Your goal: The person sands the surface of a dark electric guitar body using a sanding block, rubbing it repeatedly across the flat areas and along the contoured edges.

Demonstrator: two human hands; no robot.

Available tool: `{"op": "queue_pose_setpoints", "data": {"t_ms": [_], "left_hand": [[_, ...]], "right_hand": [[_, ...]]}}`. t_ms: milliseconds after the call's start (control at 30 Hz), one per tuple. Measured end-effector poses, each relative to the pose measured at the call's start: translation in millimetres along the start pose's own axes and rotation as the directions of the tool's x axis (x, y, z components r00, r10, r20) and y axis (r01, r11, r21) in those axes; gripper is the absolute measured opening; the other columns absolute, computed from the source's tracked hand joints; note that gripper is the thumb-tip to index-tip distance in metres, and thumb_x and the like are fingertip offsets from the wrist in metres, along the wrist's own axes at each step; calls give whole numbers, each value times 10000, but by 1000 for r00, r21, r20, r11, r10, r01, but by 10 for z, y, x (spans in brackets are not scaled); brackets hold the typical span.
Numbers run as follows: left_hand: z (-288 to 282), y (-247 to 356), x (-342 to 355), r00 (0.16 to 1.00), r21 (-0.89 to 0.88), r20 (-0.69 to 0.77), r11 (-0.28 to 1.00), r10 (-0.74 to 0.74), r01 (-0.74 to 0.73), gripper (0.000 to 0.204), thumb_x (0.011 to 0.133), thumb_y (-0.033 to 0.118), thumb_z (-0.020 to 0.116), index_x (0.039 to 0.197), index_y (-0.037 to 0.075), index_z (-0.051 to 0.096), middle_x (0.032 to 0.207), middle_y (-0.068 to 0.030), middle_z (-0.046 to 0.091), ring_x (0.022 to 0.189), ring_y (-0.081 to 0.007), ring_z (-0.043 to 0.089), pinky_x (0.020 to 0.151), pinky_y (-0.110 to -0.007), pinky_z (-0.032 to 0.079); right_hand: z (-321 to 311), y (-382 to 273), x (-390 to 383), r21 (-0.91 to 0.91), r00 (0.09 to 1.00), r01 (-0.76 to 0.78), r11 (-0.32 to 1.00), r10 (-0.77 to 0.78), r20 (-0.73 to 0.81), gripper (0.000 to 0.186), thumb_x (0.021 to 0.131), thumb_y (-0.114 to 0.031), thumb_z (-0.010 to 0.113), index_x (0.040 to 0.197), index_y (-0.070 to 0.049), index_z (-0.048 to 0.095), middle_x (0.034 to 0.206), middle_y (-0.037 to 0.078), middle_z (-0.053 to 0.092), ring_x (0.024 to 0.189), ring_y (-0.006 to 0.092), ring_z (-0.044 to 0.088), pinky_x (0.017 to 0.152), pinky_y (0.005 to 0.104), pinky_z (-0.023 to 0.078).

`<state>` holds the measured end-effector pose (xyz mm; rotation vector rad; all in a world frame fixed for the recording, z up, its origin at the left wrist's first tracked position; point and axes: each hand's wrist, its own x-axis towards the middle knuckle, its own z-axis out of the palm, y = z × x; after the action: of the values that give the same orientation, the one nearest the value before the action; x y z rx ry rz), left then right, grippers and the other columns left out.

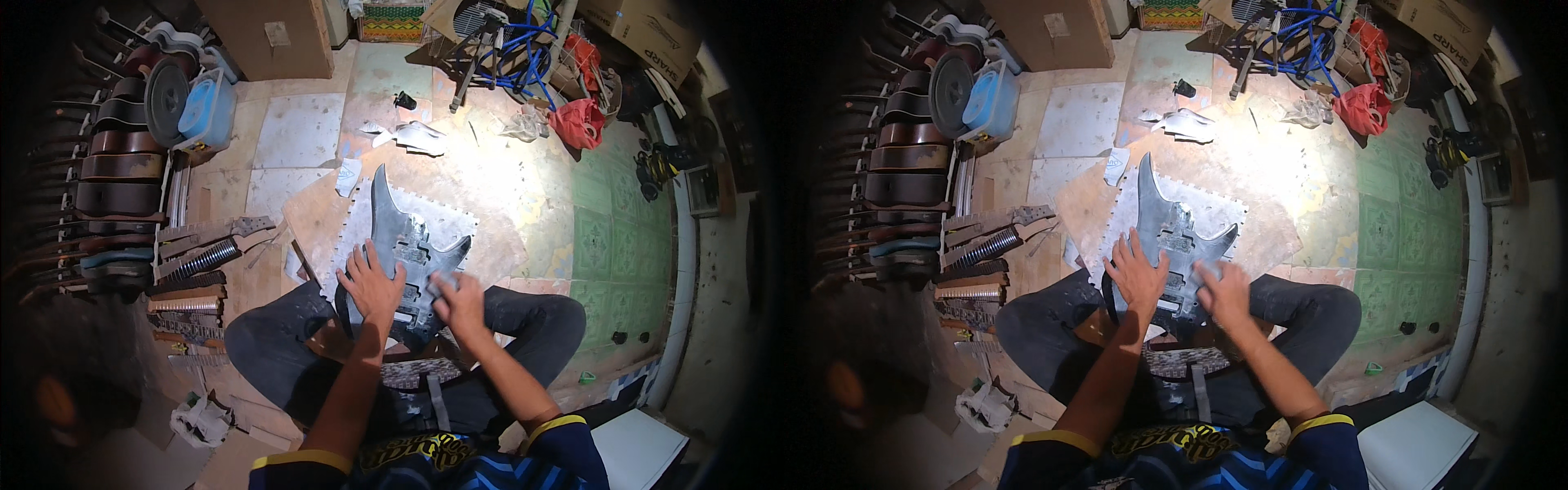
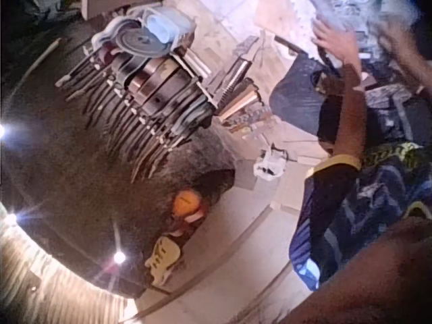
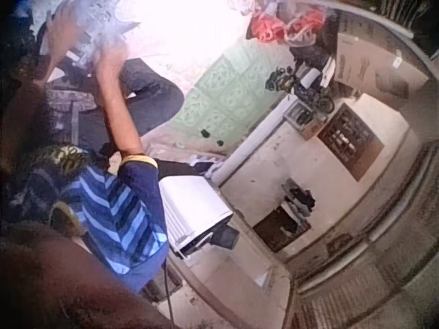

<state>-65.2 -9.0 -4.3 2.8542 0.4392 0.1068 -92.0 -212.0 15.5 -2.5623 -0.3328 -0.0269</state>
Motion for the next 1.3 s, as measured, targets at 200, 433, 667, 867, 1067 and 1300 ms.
{"op": "queue_pose_setpoints", "data": {"t_ms": [200, 433, 667, 867, 1067, 1300], "left_hand": [[-21, 28, -10, 1000, -50, -25, 999, -2, 1, 815, 850, 485, 667, 1505, 52, 447, 1411, -214, 525, 1351, -370, 447, 1146, -636, 263], [-150, -13, 87, 994, -45, -94, 997, 58, -63, 758, 806, 471, 721, 1373, -3, 551, 1203, -219, 596, 1141, -375, 557, 1035, -529, 402], [-143, 7, 173, 999, -61, -46, 998, 27, -30, 727, 807, 478, 736, 1311, -21, 575, 1074, -186, 574, 1031, -366, 556, 941, -484, 431], [9, -35, 170, 989, -31, -143, 999, 35, -39, 726, 747, 491, 759, 1277, 18, 609, 1006, -161, 574, 970, -352, 567, 891, -478, 438], [-25, -15, 150, 994, -60, -110, 998, 28, -34, 741, 747, 497, 754, 1301, 30, 603, 1038, -172, 584, 1016, -354, 565, 908, -470, 425], [-14, -19, 156, 995, -29, -93, 999, 34, -37, 745, 753, 500, 755, 1301, 16, 608, 1068, -180, 595, 1038, -352, 569, 918, -466, 426]], "right_hand": [[29, 138, 205, -70, 963, -206, 976, 189, -191, 637, 752, -101, 740, 1370, -214, 641, 1181, 233, 593, 1082, 433, 557, 930, 513, 459], [-241, 289, 588, -21, 967, -146, 989, 139, -212, 574, 776, -130, 735, 1339, -210, 659, 1187, 219, 609, 1061, 425, 563, 911, 533, 452], [-96, -102, 91, -34, 994, 36, 999, -32, 107, 607, 757, -144, 747, 1349, -246, 660, 1215, 220, 599, 1108, 437, 564, 938, 527, 467], [-33, 148, 342, -25, 958, -257, 966, 252, -140, 598, 782, -132, 741, 1369, -184, 643, 1239, 257, 587, 1113, 452, 551, 964, 539, 450], [-208, 270, 438, -106, 993, -110, 988, 104, -54, 587, 774, -135, 759, 1348, -198, 657, 1213, 218, 612, 1108, 427, 565, 954, 522, 461], [3, -202, 10, -50, 995, -14, 999, 19, 103, 651, 742, -146, 787, 1369, -255, 648, 1239, 234, 599, 1135, 433, 568, 962, 516, 467]]}}
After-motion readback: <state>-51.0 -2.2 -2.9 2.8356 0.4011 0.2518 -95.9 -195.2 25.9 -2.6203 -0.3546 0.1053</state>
